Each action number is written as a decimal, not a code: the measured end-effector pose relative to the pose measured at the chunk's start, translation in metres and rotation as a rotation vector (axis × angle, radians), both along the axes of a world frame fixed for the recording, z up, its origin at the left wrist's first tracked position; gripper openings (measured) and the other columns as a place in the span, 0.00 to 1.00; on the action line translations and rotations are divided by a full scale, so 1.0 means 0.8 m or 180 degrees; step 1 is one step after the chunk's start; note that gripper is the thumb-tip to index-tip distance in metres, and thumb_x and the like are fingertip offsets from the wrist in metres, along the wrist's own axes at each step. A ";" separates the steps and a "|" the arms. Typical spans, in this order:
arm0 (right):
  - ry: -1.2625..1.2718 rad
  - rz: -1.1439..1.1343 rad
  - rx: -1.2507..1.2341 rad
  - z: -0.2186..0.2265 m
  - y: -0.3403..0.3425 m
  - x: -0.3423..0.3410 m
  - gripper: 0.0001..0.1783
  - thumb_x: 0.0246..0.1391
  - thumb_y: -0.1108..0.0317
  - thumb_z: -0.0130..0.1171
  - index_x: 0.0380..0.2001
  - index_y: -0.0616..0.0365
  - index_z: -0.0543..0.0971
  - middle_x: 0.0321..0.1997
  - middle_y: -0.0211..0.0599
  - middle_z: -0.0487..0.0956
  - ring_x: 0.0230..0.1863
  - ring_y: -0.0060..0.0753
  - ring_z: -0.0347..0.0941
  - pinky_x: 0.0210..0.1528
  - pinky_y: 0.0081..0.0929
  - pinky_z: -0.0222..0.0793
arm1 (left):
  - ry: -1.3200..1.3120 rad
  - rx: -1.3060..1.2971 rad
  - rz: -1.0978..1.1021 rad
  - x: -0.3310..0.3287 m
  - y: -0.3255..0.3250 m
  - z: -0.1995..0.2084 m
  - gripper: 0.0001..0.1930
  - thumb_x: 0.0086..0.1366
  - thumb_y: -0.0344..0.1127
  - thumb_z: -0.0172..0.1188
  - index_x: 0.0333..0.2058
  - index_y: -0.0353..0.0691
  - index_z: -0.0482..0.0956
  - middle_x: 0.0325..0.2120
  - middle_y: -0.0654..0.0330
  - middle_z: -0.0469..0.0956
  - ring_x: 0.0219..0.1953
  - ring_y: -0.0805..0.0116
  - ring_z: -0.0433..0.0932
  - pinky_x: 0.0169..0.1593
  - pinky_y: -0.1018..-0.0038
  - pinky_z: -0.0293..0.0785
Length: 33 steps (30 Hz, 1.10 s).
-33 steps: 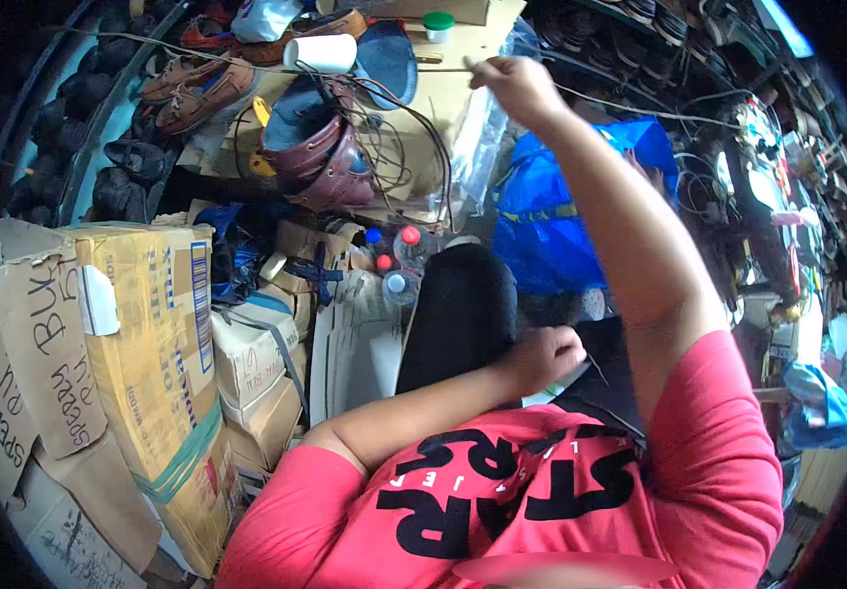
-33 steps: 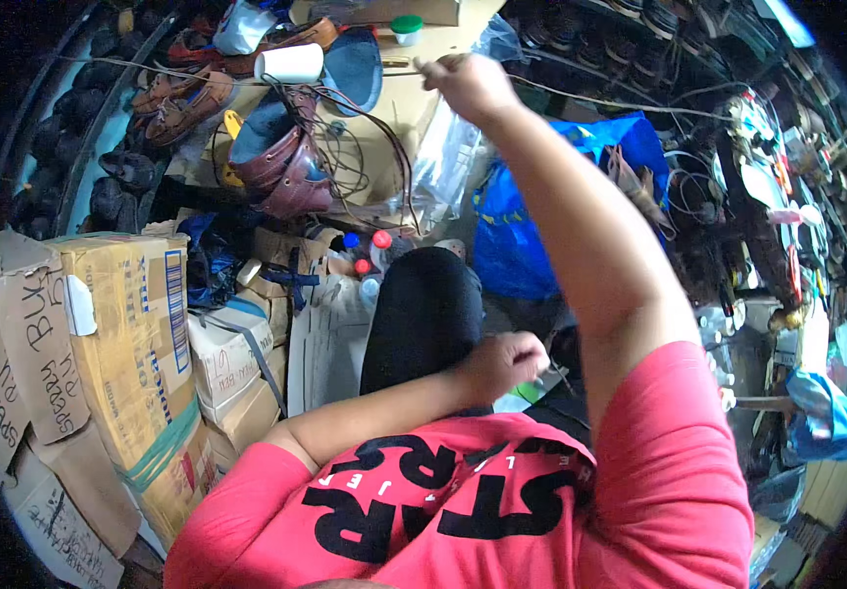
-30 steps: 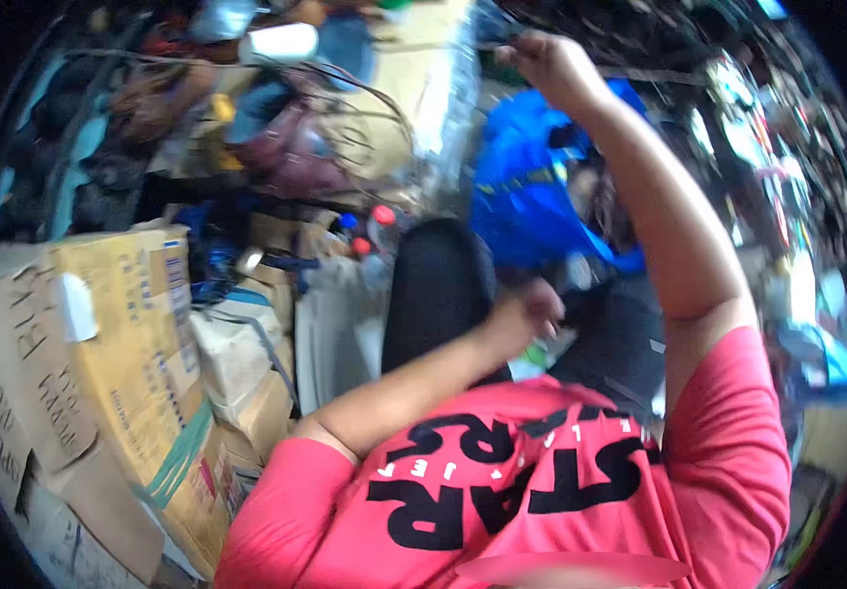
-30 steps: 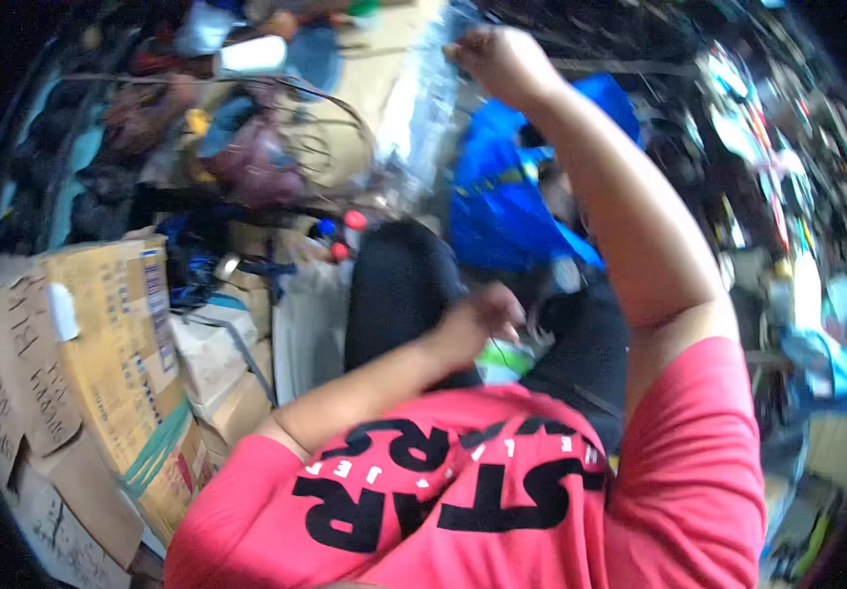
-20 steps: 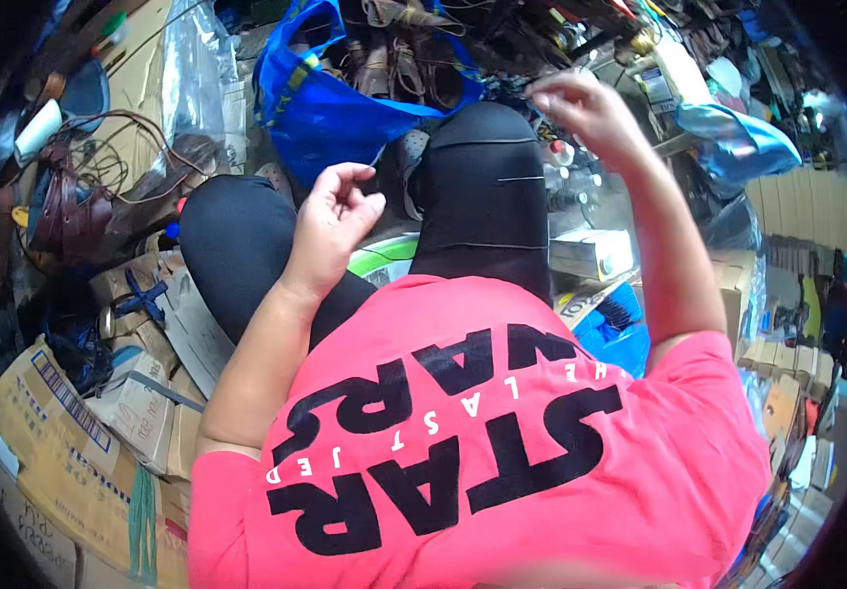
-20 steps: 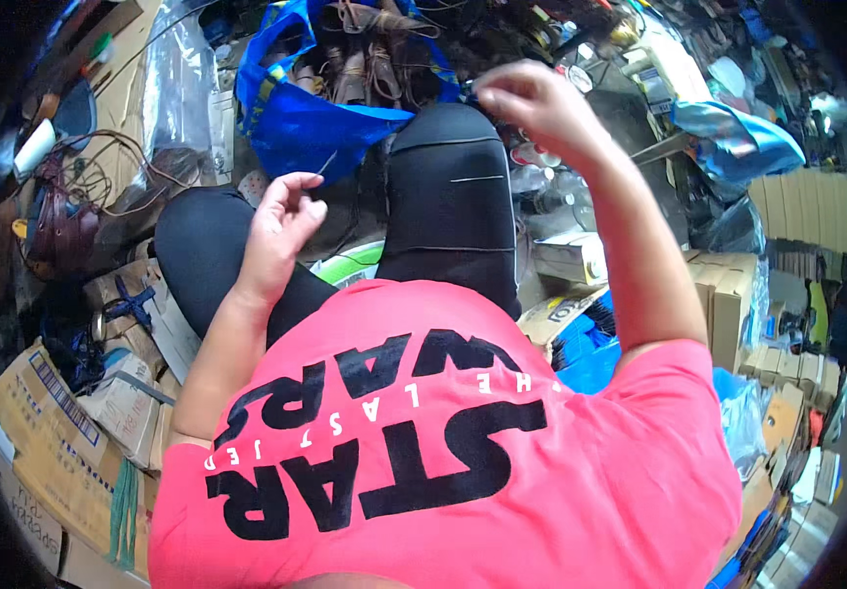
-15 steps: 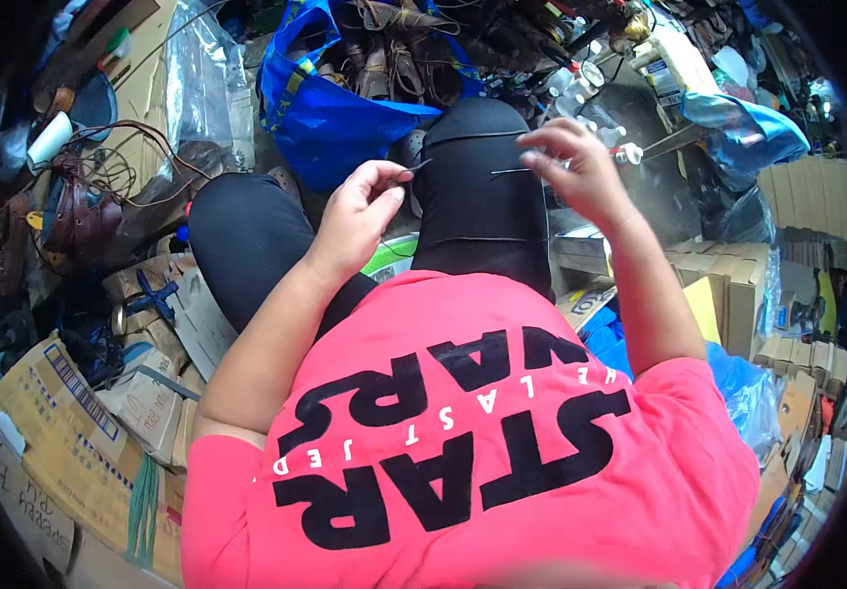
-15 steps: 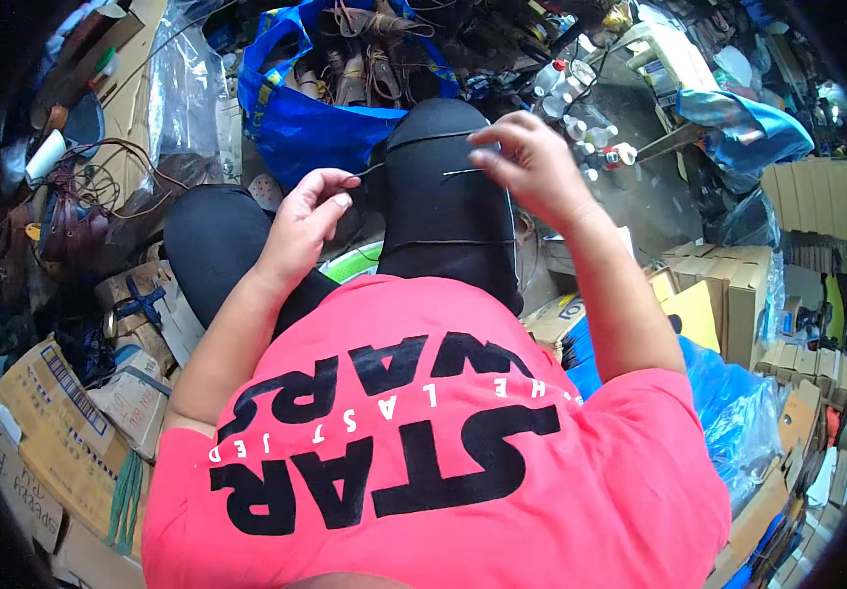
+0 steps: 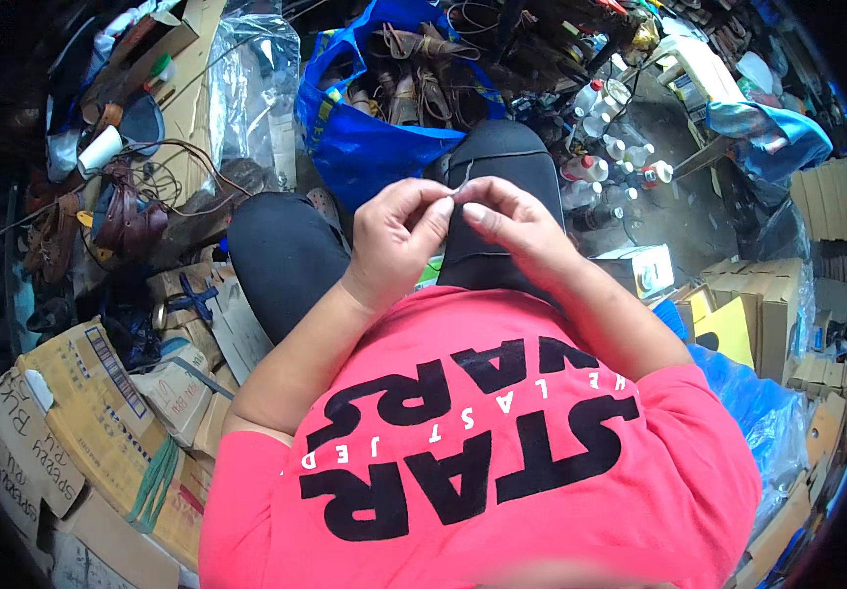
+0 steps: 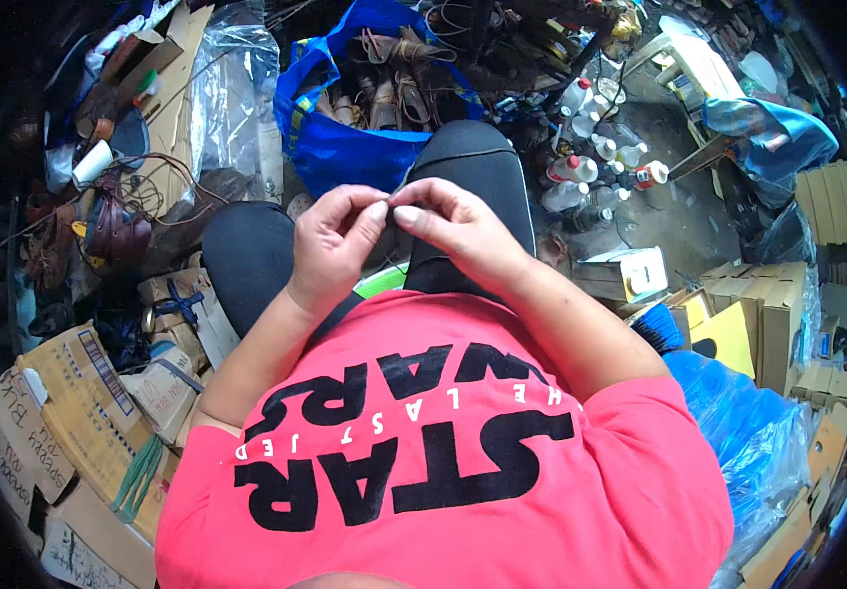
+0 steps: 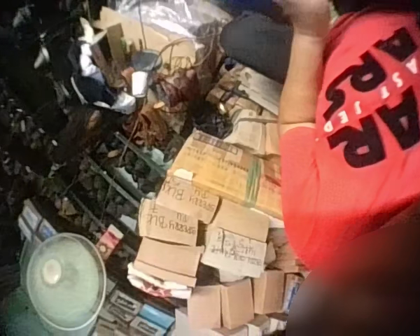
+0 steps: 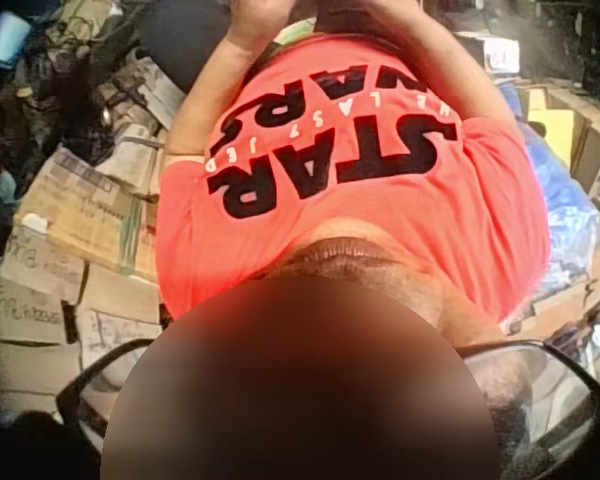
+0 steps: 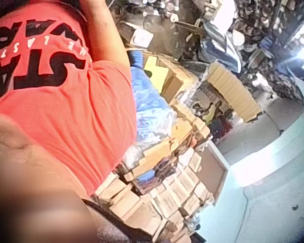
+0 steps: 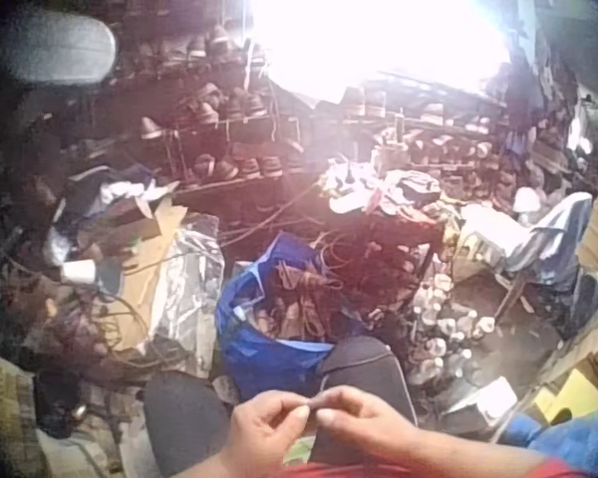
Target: Sewing and lacing a leather shoe by hand in a workshop.
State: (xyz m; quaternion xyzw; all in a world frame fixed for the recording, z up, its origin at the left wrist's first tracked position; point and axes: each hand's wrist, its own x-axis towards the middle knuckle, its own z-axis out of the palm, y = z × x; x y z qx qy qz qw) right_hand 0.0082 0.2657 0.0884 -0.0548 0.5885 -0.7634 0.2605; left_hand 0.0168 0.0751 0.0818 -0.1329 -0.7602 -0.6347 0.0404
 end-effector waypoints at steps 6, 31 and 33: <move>0.0084 -0.0193 -0.0361 0.007 -0.020 -0.011 0.09 0.55 0.69 0.62 0.35 0.64 0.77 0.40 0.32 0.78 0.41 0.17 0.71 0.46 0.17 0.68 | 0.0874 -0.0681 0.0023 0.009 -0.004 0.016 0.02 0.62 0.24 0.58 0.33 0.34 0.78 0.23 0.60 0.75 0.22 0.77 0.72 0.27 0.80 0.68; 0.0095 0.0280 0.0071 0.015 -0.013 -0.021 0.18 0.62 0.62 0.52 0.52 0.57 0.76 0.26 0.18 0.68 0.27 0.12 0.60 0.31 0.13 0.58 | -0.0669 0.0850 0.0040 0.029 -0.025 0.020 0.07 0.67 0.31 0.54 0.40 0.36 0.78 0.29 0.66 0.77 0.26 0.85 0.69 0.26 0.89 0.60; 0.0582 0.0231 0.0265 0.015 -0.011 -0.030 0.17 0.63 0.66 0.49 0.53 0.56 0.76 0.29 0.21 0.69 0.30 0.14 0.65 0.35 0.15 0.64 | -0.1153 0.0851 -0.0041 0.027 -0.030 0.017 0.09 0.68 0.32 0.53 0.43 0.35 0.77 0.33 0.62 0.78 0.30 0.81 0.74 0.32 0.85 0.67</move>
